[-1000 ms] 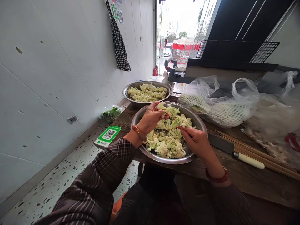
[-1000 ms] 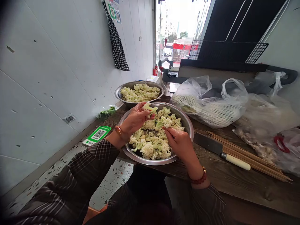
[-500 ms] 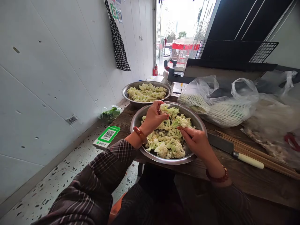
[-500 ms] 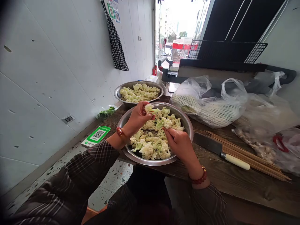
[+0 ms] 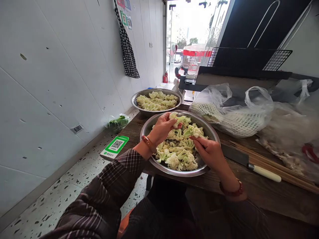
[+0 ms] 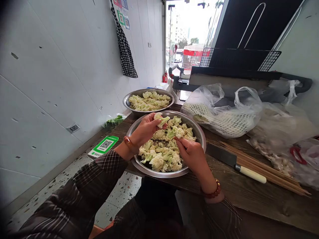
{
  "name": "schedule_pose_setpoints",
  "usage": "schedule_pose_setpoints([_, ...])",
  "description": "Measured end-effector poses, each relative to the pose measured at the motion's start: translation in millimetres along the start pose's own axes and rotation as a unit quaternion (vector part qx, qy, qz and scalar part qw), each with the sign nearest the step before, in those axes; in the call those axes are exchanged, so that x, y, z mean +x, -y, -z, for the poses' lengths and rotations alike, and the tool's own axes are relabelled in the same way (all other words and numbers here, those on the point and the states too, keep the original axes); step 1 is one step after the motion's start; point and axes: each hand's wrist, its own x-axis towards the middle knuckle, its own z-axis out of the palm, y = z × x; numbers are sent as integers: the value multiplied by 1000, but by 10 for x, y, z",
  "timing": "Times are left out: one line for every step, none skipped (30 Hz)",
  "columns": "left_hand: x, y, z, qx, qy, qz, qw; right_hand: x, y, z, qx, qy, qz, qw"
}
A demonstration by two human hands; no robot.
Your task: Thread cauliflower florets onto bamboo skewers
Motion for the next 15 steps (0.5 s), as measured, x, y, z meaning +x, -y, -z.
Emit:
schedule_pose_setpoints([-3,1,3,7,0,-2,1000,1,-2,0,0,3,1,1000])
schedule_pose_setpoints([-8,0,3,13,1,-4,1000,1,-5,1,-1,5,2,1000])
schedule_pose_setpoints([-16,-5,0,17,2,-7,1000,0,-8,2,-1,6,3,1000])
schedule_pose_setpoints([-24,-11,-3,20,4,-10,1000,-2,-12,2,-2,6,4,1000])
schedule_pose_setpoints([-33,-18,-8,22,7,-13,1000,-4,-14,2,-4,5,5,1000])
schedule_pose_setpoints([-39,-25,-12,26,12,-17,999,-7,-17,2,-6,4,7,1000])
schedule_pose_setpoints([-44,-31,-15,30,17,-20,999,-10,-18,1,-7,2,9,1000])
schedule_pose_setpoints([-47,-35,-17,36,24,-23,999,-12,-20,1,-9,-1,12,1000])
schedule_pose_setpoints([-48,-37,-17,40,31,-26,998,-14,-20,0,-10,-4,14,1000])
schedule_pose_setpoints([-47,-37,-14,44,38,-29,998,-16,-21,-1,-12,-6,16,1000])
schedule_pose_setpoints([-45,-36,-11,48,43,-31,997,-17,-20,-1,-13,-7,18,1000])
schedule_pose_setpoints([-42,-33,-7,52,47,-34,997,-18,-20,-1,-14,-7,19,1000])
schedule_pose_setpoints([-40,-30,-3,58,48,-37,996,-19,-19,0,-14,-6,19,1000])
schedule_pose_setpoints([-38,-28,0,68,48,-42,996,-20,-17,2,-15,-7,18,1000])
schedule_pose_setpoints([-36,-26,3,80,46,-46,995,-20,-16,4,-16,-7,18,1000])
